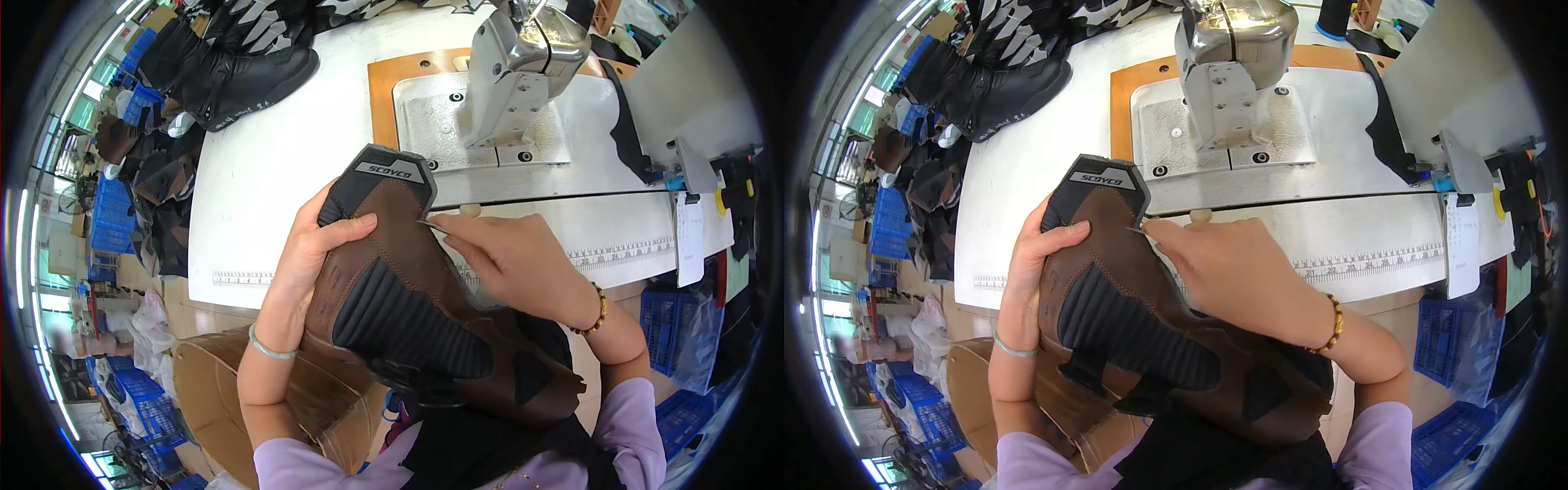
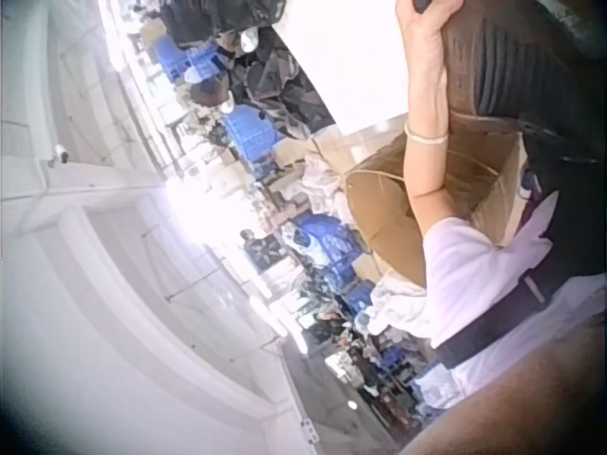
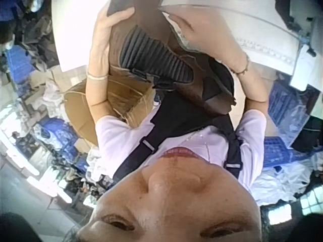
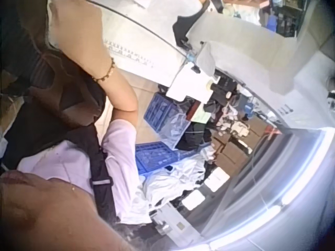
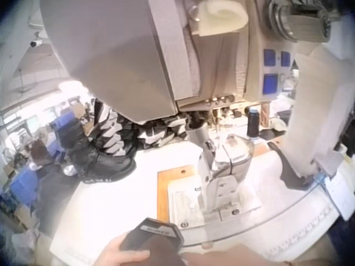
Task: The person stitches a boot upper using a sewing machine, marks the inner collar with a pen, and fits and folds the boot upper panels together by hand.
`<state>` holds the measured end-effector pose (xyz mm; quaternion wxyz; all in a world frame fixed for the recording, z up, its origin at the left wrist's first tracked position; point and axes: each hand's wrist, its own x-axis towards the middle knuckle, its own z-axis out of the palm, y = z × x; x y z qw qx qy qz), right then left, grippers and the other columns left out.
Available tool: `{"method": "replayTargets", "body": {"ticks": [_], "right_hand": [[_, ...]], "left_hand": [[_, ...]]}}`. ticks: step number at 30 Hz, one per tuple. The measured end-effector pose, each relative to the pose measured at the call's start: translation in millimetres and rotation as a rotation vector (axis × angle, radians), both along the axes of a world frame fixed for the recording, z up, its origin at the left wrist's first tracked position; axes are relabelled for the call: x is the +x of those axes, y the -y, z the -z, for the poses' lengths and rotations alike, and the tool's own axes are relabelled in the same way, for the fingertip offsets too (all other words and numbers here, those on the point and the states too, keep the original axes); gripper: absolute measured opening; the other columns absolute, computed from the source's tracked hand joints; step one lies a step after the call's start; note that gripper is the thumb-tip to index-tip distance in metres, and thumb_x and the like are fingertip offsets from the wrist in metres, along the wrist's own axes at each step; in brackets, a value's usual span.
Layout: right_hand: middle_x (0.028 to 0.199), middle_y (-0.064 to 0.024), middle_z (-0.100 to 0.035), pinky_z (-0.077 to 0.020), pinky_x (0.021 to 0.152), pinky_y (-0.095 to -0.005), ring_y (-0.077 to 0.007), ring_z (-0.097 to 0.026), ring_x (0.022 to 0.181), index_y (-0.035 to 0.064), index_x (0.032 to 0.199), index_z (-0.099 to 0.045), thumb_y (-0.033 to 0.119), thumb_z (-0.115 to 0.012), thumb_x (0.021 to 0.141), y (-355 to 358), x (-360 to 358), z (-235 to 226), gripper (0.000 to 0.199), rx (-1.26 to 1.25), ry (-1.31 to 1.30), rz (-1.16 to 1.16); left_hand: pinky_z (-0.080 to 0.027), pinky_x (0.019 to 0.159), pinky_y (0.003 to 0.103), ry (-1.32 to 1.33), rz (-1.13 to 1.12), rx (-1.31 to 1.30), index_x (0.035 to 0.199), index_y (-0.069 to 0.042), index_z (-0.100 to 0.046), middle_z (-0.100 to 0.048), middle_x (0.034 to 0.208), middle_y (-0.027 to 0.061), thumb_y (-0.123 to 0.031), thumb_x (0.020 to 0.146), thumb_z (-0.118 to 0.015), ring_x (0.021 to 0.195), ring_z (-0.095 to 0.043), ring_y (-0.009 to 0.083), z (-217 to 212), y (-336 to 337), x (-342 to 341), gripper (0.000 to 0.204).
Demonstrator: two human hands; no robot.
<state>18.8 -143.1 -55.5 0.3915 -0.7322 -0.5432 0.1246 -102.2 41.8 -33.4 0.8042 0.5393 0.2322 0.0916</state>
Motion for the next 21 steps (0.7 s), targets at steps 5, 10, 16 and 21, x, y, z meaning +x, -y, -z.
{"method": "replayTargets", "body": {"ticks": [5, 10, 16, 21], "right_hand": [[0.064, -0.0091, -0.057, -0.0417, 0.049, -0.0248, -0.0176, -0.051, 0.047, 0.0083, 0.111, -0.056, 0.010, -0.056, 0.084, 5, -1, -5, 0.027, -0.035, 0.247, 0.029], [0.065, -0.0140, -0.060, -0.0446, 0.051, -0.0359, -0.0307, -0.058, 0.057, 0.0085, 0.109, -0.054, 0.015, -0.056, 0.083, 19, 15, 6, 0.027, -0.117, -0.454, 0.031], [0.076, -0.0123, -0.055, -0.0436, 0.057, -0.0351, -0.0293, -0.054, 0.063, 0.0070, 0.111, -0.053, 0.013, -0.060, 0.080, 39, 32, 17, 0.032, -0.216, 0.286, 0.398], [0.085, -0.0128, -0.053, -0.0449, 0.064, -0.0339, -0.0274, -0.054, 0.073, 0.0034, 0.110, -0.053, 0.014, -0.063, 0.077, 41, 39, 16, 0.036, 0.015, 0.674, 0.424]], "left_hand": [[-0.045, 0.088, 0.030, -0.001, -0.004, -0.014, 0.119, 0.006, -0.048, -0.058, 0.109, 0.0135, 0.005, 0.074, -0.058, 0.097, -0.058, 0.0197, -2, 2, -1, 0.046], [-0.047, 0.086, 0.028, 0.002, -0.001, -0.009, 0.118, 0.005, -0.049, -0.059, 0.108, 0.0133, 0.004, 0.075, -0.058, 0.096, -0.059, 0.0184, 1, 0, -2, 0.045], [-0.048, 0.083, 0.028, -0.020, 0.022, -0.041, 0.116, 0.006, -0.050, -0.059, 0.105, 0.0134, 0.004, 0.076, -0.058, 0.093, -0.059, 0.0182, 5, -5, -3, 0.041], [-0.048, 0.083, 0.029, -0.007, 0.042, -0.084, 0.115, 0.007, -0.050, -0.060, 0.104, 0.0139, 0.004, 0.075, -0.058, 0.092, -0.060, 0.0188, 4, -4, -3, 0.040]]}}
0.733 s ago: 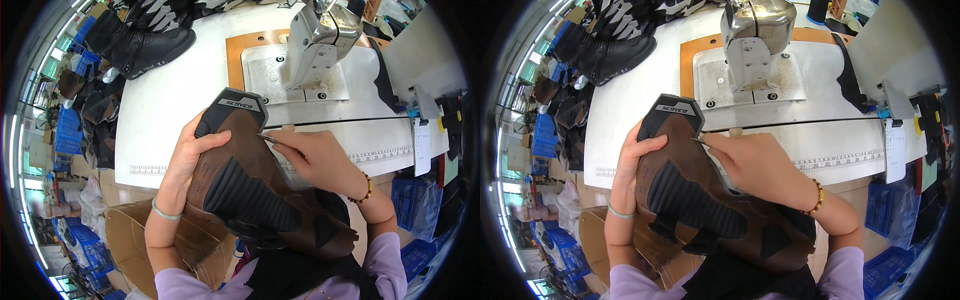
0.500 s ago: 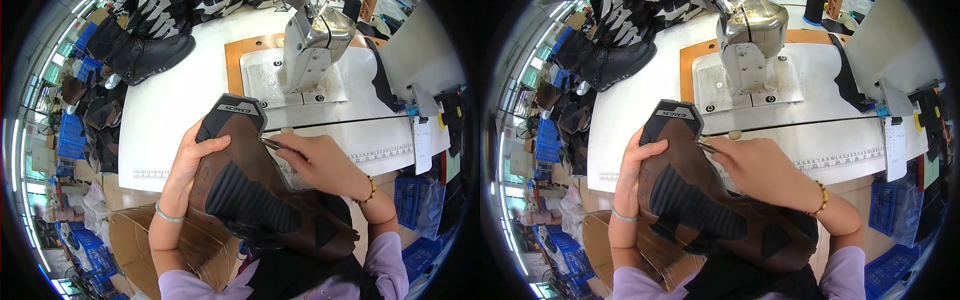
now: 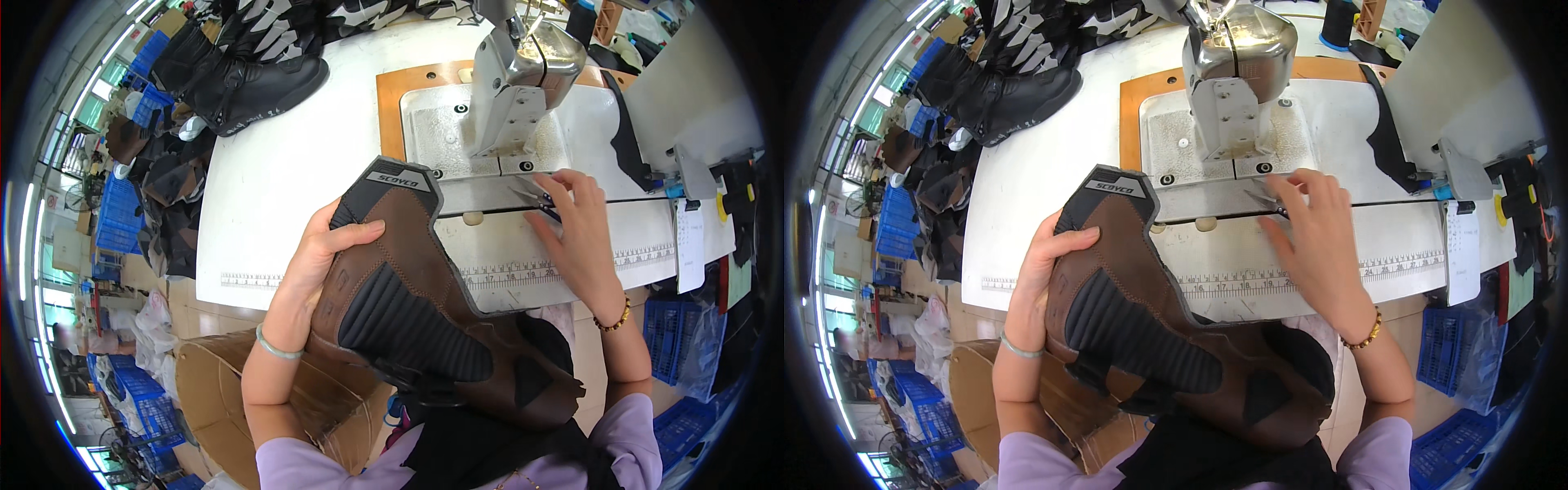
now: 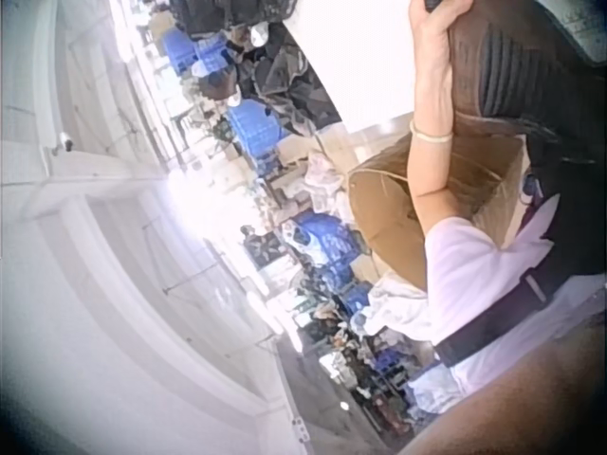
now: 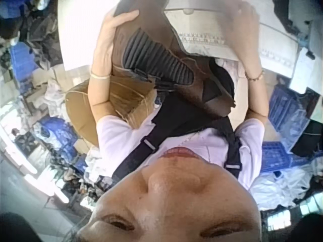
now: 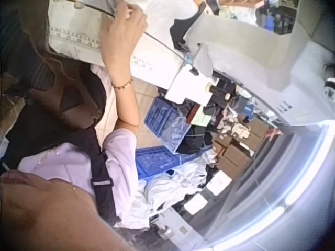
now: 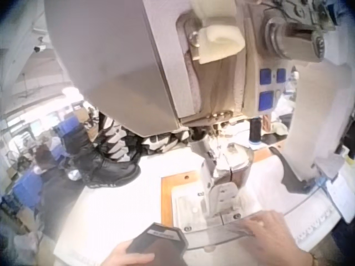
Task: The person stitches a boot upper using a sewing machine, marks the inner collar with a pen, and fits and folds the boot upper panels together by hand.
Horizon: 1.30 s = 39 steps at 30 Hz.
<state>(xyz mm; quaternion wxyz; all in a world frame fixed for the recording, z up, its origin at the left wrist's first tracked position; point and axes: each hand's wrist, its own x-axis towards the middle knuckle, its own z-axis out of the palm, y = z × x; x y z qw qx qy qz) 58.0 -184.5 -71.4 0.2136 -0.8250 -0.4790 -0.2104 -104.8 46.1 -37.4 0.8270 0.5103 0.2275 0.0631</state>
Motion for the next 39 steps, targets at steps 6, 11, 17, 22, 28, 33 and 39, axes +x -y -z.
{"method": "replayTargets", "body": {"ticks": [6, 11, 17, 22, 28, 33, 39], "right_hand": [[0.091, -0.0115, -0.056, -0.0448, 0.070, -0.0278, -0.0216, -0.055, 0.077, -0.0013, 0.098, -0.056, 0.021, -0.062, 0.082, -30, -26, -4, 0.028, 0.195, -0.899, -0.443], [0.079, -0.0014, -0.057, -0.0422, 0.068, -0.0225, -0.0075, -0.053, 0.073, 0.0020, 0.085, -0.058, 0.018, -0.060, 0.086, -66, -27, -6, 0.016, 0.182, -1.657, -0.535], [0.068, 0.0009, -0.055, -0.0418, 0.063, -0.0204, -0.0058, -0.051, 0.065, 0.0049, 0.074, -0.052, 0.019, -0.061, 0.085, -75, -26, 3, 0.020, 0.243, -1.664, -0.516], [0.069, 0.0007, -0.054, -0.0418, 0.063, -0.0203, -0.0063, -0.051, 0.066, 0.0049, 0.075, -0.052, 0.017, -0.062, 0.084, -75, -30, 3, 0.018, 0.311, -1.691, -0.584], [0.069, 0.0001, -0.054, -0.0411, 0.064, -0.0208, -0.0071, -0.051, 0.066, 0.0045, 0.076, -0.052, 0.017, -0.061, 0.085, -76, -35, 1, 0.018, 0.339, -1.714, -0.612], [0.080, 0.0036, -0.054, -0.0389, 0.070, -0.0206, -0.0037, -0.047, 0.076, 0.0067, 0.091, -0.055, 0.015, -0.057, 0.088, -71, -35, 1, 0.009, 0.292, -1.709, -0.626], [0.068, 0.0006, -0.053, -0.0393, 0.064, -0.0202, -0.0064, -0.050, 0.065, 0.0053, 0.073, -0.049, 0.018, -0.060, 0.086, -72, -44, -6, 0.021, 0.317, -1.636, -0.643]], "left_hand": [[-0.048, 0.083, 0.029, 0.012, -0.022, 0.019, 0.115, 0.007, -0.049, -0.060, 0.104, 0.0144, 0.004, 0.075, -0.058, 0.092, -0.060, 0.0191, -3, 2, 1, 0.042], [-0.048, 0.084, 0.029, 0.004, -0.013, -0.002, 0.116, 0.007, -0.049, -0.060, 0.104, 0.0143, 0.003, 0.075, -0.059, 0.093, -0.060, 0.0184, -3, 2, -1, 0.042], [-0.048, 0.081, 0.027, -0.010, -0.066, 0.077, 0.109, 0.008, -0.054, -0.061, 0.103, 0.0147, -0.005, 0.083, -0.055, 0.091, -0.060, 0.0173, 1, -2, -5, 0.030], [-0.050, 0.075, 0.026, 0.153, -0.279, 0.254, 0.107, 0.012, -0.055, -0.064, 0.093, 0.0166, -0.027, 0.095, -0.035, 0.082, -0.063, 0.0179, -2, 0, -13, 0.046], [-0.048, 0.068, 0.022, 0.068, -0.343, 0.542, 0.106, 0.009, -0.058, -0.065, 0.085, 0.0119, -0.028, 0.094, -0.037, 0.076, -0.062, 0.0133, -17, 6, -36, 0.044], [-0.043, 0.069, 0.018, -0.225, -0.266, 0.775, 0.104, 0.003, -0.061, -0.063, 0.079, 0.0043, -0.020, 0.090, -0.049, 0.075, -0.057, 0.0078, -26, 16, -72, 0.030], [-0.036, 0.066, 0.016, -0.007, -0.307, 0.625, 0.102, 0.002, -0.056, -0.055, 0.077, -0.0015, -0.007, 0.081, -0.064, 0.072, -0.048, 0.0027, -23, 31, -97, 0.024]]}}
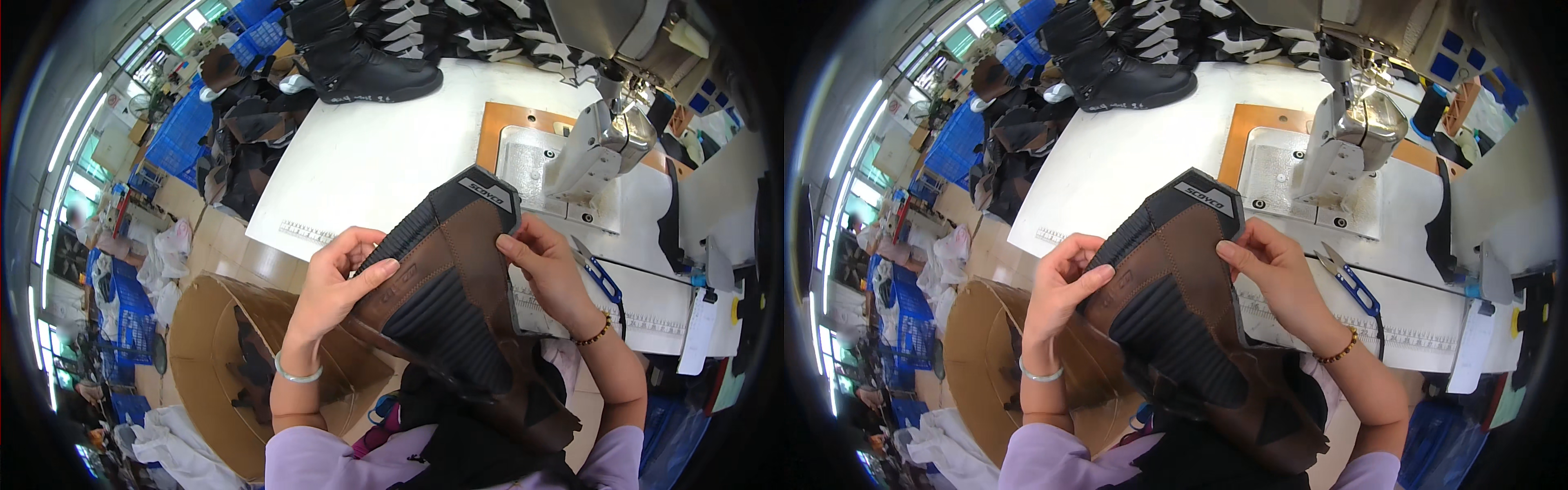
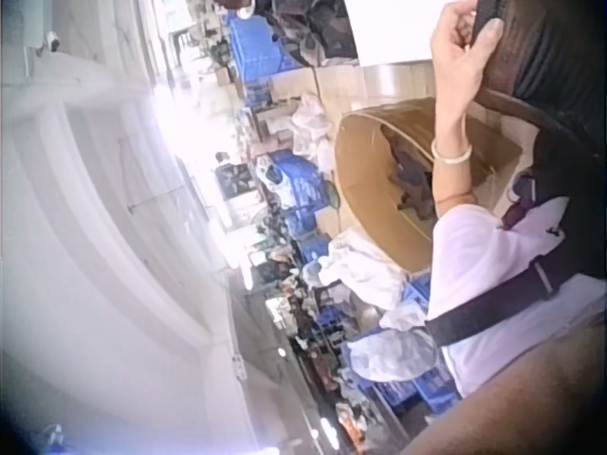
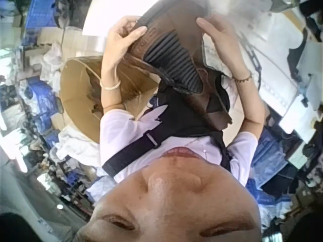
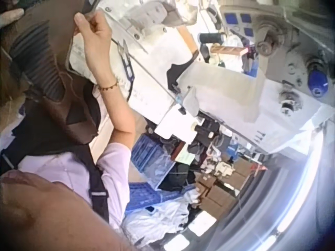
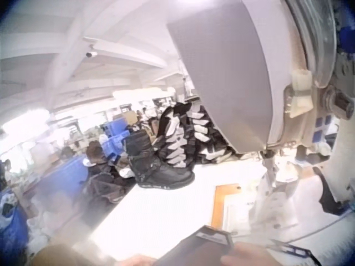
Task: The person stitches a boot upper using a sewing machine, marks the inner collar with a pen, and fits and folds the boot upper panels together by hand.
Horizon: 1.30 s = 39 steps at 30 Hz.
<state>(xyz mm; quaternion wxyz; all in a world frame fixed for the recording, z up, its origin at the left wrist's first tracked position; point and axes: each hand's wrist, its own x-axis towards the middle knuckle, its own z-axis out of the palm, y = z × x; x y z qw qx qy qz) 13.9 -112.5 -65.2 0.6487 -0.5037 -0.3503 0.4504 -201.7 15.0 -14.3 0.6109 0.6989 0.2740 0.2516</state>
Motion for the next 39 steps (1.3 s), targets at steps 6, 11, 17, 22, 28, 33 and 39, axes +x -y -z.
{"method": "replayTargets", "body": {"ticks": [6, 11, 17, 22, 28, 33, 39], "right_hand": [[0.082, 0.0006, -0.058, -0.0422, 0.068, -0.0209, -0.0063, -0.053, 0.076, 0.0062, 0.091, -0.054, 0.016, -0.059, 0.086, 1, -16, -15, 0.012, -0.084, -0.271, -0.042], [0.111, -0.0074, -0.057, -0.0439, 0.086, -0.0263, -0.0134, -0.055, 0.099, -0.0002, 0.119, -0.045, 0.013, -0.056, 0.087, -3, -19, -16, 0.036, 0.026, -0.453, -0.175], [0.109, -0.0061, -0.057, -0.0411, 0.088, -0.0254, -0.0129, -0.054, 0.099, 0.0000, 0.114, -0.050, 0.015, -0.056, 0.087, 3, -9, -1, 0.031, 0.104, -0.646, -0.166], [0.105, -0.0046, -0.058, -0.0389, 0.087, -0.0240, -0.0102, -0.053, 0.098, 0.0008, 0.107, -0.054, 0.016, -0.055, 0.087, 12, -1, 11, 0.025, 0.103, -0.464, -0.046], [0.100, -0.0034, -0.059, -0.0394, 0.085, -0.0235, -0.0098, -0.054, 0.094, 0.0011, 0.103, -0.055, 0.016, -0.056, 0.087, 15, 0, 12, 0.022, 0.168, -0.414, -0.046], [0.099, -0.0040, -0.060, -0.0398, 0.085, -0.0237, -0.0106, -0.055, 0.092, 0.0016, 0.102, -0.055, 0.017, -0.056, 0.087, 21, 1, 12, 0.022, 0.195, -0.431, -0.066], [0.103, -0.0064, -0.060, -0.0429, 0.083, -0.0241, -0.0122, -0.056, 0.092, -0.0008, 0.107, -0.054, 0.016, -0.055, 0.088, 20, -1, 12, 0.026, 0.126, -0.625, -0.128]], "left_hand": [[-0.034, 0.062, 0.015, -0.108, -0.042, 0.223, 0.097, 0.001, -0.058, -0.054, 0.073, -0.0030, -0.006, 0.080, -0.065, 0.069, -0.046, 0.0015, -12, 4, -4, 0.019], [-0.035, 0.060, 0.016, 0.031, 0.017, -0.029, 0.098, 0.002, -0.062, -0.054, 0.069, -0.0031, -0.019, 0.087, -0.058, 0.065, -0.045, 0.0020, -16, -2, 0, 0.024], [-0.039, 0.058, 0.019, -0.293, 0.102, 0.154, 0.099, 0.003, -0.064, -0.060, 0.074, 0.0014, -0.029, 0.089, -0.054, 0.069, -0.050, 0.0056, -24, -14, -29, 0.034], [-0.041, 0.063, 0.020, -0.110, 0.238, 0.130, 0.098, 0.001, -0.063, -0.060, 0.078, -0.0005, -0.016, 0.084, -0.063, 0.070, -0.050, 0.0049, -25, 1, -40, 0.022], [-0.042, 0.067, 0.019, -0.075, 0.294, 0.125, 0.094, 0.001, -0.063, -0.061, 0.079, 0.0001, -0.015, 0.082, -0.064, 0.073, -0.053, 0.0050, -33, 8, -32, 0.020], [-0.040, 0.064, 0.017, -0.035, 0.299, 0.030, 0.089, 0.002, -0.062, -0.060, 0.079, 0.0004, -0.009, 0.077, -0.063, 0.073, -0.053, 0.0044, -36, 12, -27, 0.016], [-0.042, 0.065, 0.018, 0.023, 0.266, 0.017, 0.088, 0.002, -0.063, -0.061, 0.075, 0.0007, -0.011, 0.080, -0.064, 0.072, -0.054, 0.0050, -41, 21, -21, 0.016]]}}
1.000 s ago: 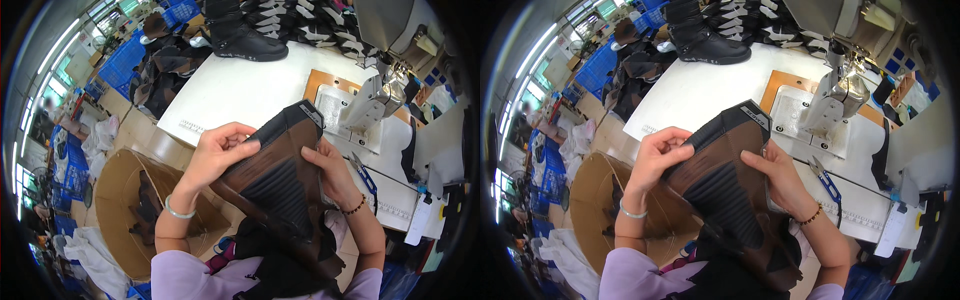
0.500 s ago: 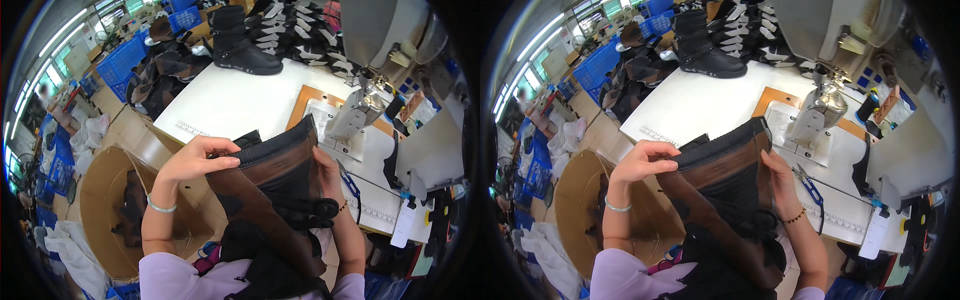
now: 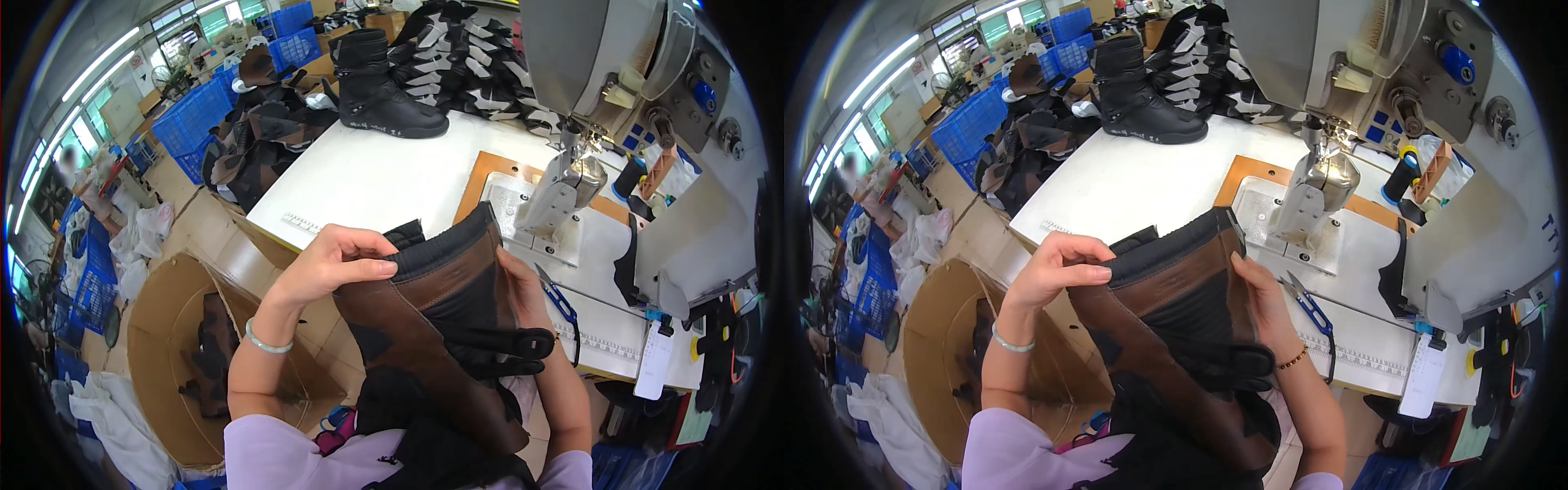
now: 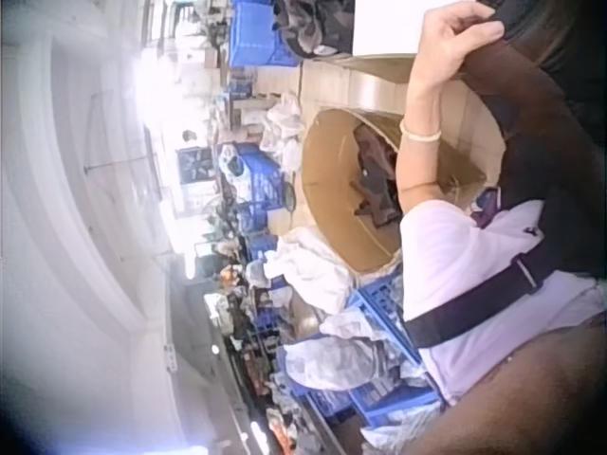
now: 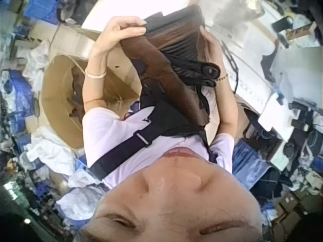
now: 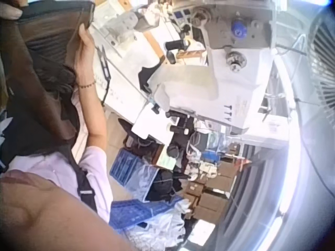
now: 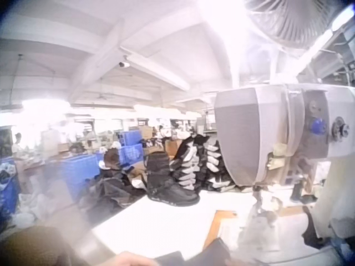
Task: The person stitches a boot upper using a sewing machine, marks the inner collar with a pen, and fits and folds the boot upper panels together by hand.
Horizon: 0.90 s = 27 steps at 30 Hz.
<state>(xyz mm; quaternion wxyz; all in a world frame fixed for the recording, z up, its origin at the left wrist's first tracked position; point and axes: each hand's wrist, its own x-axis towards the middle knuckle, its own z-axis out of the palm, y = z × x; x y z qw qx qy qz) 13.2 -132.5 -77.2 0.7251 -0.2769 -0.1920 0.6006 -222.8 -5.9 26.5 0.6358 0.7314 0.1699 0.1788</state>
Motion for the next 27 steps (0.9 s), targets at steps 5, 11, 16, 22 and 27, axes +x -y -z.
{"method": "replayTargets", "body": {"ticks": [5, 11, 16, 22, 27], "right_hand": [[0.107, -0.0102, -0.060, -0.0445, 0.082, -0.0268, -0.0159, -0.058, 0.086, -0.0029, 0.113, -0.051, 0.014, -0.055, 0.088, 16, 15, -34, 0.031, -0.176, 0.515, 0.192], [0.095, -0.0098, -0.057, -0.0412, 0.083, -0.0279, -0.0151, -0.054, 0.087, -0.0022, 0.106, -0.050, 0.003, -0.050, 0.086, 48, 3, -99, 0.021, 0.165, 1.074, 1.015], [0.100, -0.0163, -0.060, -0.0433, 0.084, -0.0337, -0.0278, -0.057, 0.095, -0.0016, 0.101, -0.056, -0.011, -0.047, 0.078, -8, -50, -168, 0.026, 0.875, 1.818, 0.939], [0.069, -0.0110, -0.060, -0.0419, 0.062, -0.0297, -0.0232, -0.053, 0.063, 0.0000, 0.080, -0.060, 0.023, -0.041, 0.095, -144, -50, -189, 0.034, 0.959, 1.292, 1.070], [0.051, -0.0077, -0.051, -0.0386, 0.055, -0.0272, -0.0157, -0.044, 0.047, -0.0027, 0.056, -0.052, 0.029, -0.044, 0.094, -175, -41, -191, 0.051, 0.797, 1.118, 0.991]], "left_hand": [[-0.041, 0.063, 0.018, 0.024, -0.262, 0.182, 0.086, 0.002, -0.063, -0.059, 0.073, -0.0006, -0.008, 0.079, -0.065, 0.069, -0.053, 0.0048, -44, 19, -19, 0.013], [-0.040, 0.060, 0.020, 0.284, -0.889, 1.064, 0.085, 0.005, -0.063, -0.060, 0.072, -0.0007, -0.015, 0.079, -0.064, 0.064, -0.051, 0.0061, -148, 7, -50, 0.021], [-0.044, 0.059, 0.022, 0.044, -0.565, 1.490, 0.087, 0.005, -0.064, -0.063, 0.072, 0.0053, -0.015, 0.079, -0.064, 0.064, -0.056, 0.0082, -163, 1, -6, 0.022], [-0.045, 0.056, 0.025, -0.091, -0.286, 1.365, 0.083, 0.005, -0.063, -0.062, 0.064, 0.0111, -0.016, 0.079, -0.061, 0.056, -0.058, 0.0126, -152, -19, 50, 0.021], [-0.050, 0.066, 0.023, -0.052, -0.161, 0.909, 0.080, 0.006, -0.067, -0.066, 0.072, 0.0102, -0.037, 0.091, -0.047, 0.066, -0.064, 0.0142, -186, -59, 17, 0.049]]}}
